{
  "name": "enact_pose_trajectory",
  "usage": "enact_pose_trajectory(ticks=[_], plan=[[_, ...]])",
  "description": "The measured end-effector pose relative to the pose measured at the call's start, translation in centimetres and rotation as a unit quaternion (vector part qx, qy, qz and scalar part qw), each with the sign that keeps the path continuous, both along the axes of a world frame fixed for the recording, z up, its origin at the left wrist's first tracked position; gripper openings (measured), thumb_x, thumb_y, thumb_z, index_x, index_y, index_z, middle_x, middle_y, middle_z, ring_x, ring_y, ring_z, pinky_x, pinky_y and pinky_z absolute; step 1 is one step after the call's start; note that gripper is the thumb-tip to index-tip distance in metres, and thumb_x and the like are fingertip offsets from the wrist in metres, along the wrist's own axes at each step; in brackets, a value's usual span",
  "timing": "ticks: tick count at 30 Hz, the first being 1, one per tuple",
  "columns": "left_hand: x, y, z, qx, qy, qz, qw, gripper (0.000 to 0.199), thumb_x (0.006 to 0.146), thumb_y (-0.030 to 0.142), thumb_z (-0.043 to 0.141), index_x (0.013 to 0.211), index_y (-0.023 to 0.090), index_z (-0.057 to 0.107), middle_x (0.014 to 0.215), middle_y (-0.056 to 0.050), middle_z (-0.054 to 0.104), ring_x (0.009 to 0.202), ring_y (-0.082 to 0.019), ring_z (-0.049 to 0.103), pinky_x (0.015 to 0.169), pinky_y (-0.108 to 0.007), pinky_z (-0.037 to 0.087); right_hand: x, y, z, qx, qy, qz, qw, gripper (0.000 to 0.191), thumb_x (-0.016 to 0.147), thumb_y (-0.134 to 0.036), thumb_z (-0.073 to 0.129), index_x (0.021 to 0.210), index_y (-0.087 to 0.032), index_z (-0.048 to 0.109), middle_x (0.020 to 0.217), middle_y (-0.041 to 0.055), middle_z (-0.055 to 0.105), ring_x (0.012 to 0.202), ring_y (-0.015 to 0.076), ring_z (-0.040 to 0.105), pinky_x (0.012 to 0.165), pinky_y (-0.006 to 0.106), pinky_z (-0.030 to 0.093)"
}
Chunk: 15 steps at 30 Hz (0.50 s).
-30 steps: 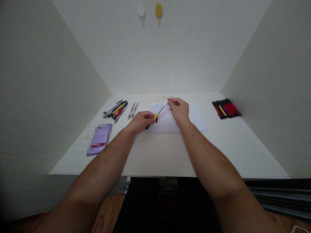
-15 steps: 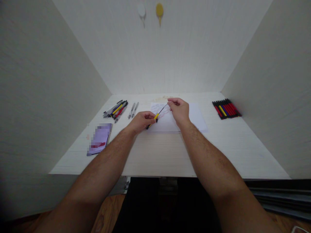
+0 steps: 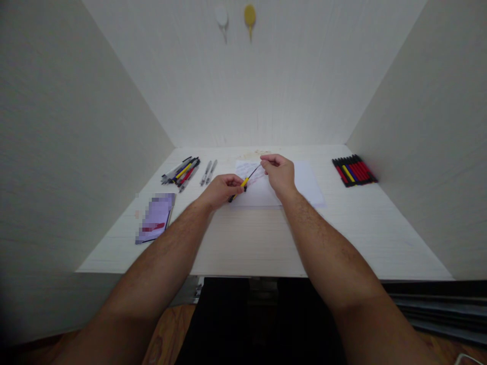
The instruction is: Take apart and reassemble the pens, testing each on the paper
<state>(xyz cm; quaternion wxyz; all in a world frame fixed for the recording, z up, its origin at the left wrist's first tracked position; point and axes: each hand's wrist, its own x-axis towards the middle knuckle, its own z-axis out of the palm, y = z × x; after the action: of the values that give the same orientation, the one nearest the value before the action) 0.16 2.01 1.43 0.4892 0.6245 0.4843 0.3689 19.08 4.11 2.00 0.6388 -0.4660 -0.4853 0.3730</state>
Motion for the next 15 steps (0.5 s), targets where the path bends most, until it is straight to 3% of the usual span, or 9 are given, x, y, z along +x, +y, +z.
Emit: enact_pose_trajectory(ticks=[6, 15], plan=[[-0.06, 0.03, -0.12, -0.004, 0.003, -0.008, 1.0, 0.022, 0.06, 0.026, 0.074, 0.076, 0.016, 0.065, 0.06, 0.005, 0.057, 0.047, -0.006, 0.042, 0.047, -0.023, 0.027, -0.22, -0.61, 0.42, -0.057, -0.01, 0.041, 0.997, 0.033, 0.068, -0.027, 0.072, 0.098, -0.015, 0.071, 0.065, -0.0002, 0.064, 0.054, 0.0087, 0.051, 0.045, 0.021, 0.034], [-0.01, 0.32, -0.58, -0.011, -0.012, 0.003, 1.0, 0.026, 0.056, 0.025, 0.076, 0.077, 0.015, 0.066, 0.064, 0.003, 0.061, 0.053, -0.008, 0.049, 0.05, -0.023, 0.031, -0.15, -0.52, 0.0, -0.099, -0.025, 0.086, 0.991, 0.015, 0.066, -0.029, 0.071, 0.07, -0.016, 0.065, 0.07, 0.0027, 0.067, 0.053, 0.0077, 0.051, 0.043, 0.02, 0.034]])
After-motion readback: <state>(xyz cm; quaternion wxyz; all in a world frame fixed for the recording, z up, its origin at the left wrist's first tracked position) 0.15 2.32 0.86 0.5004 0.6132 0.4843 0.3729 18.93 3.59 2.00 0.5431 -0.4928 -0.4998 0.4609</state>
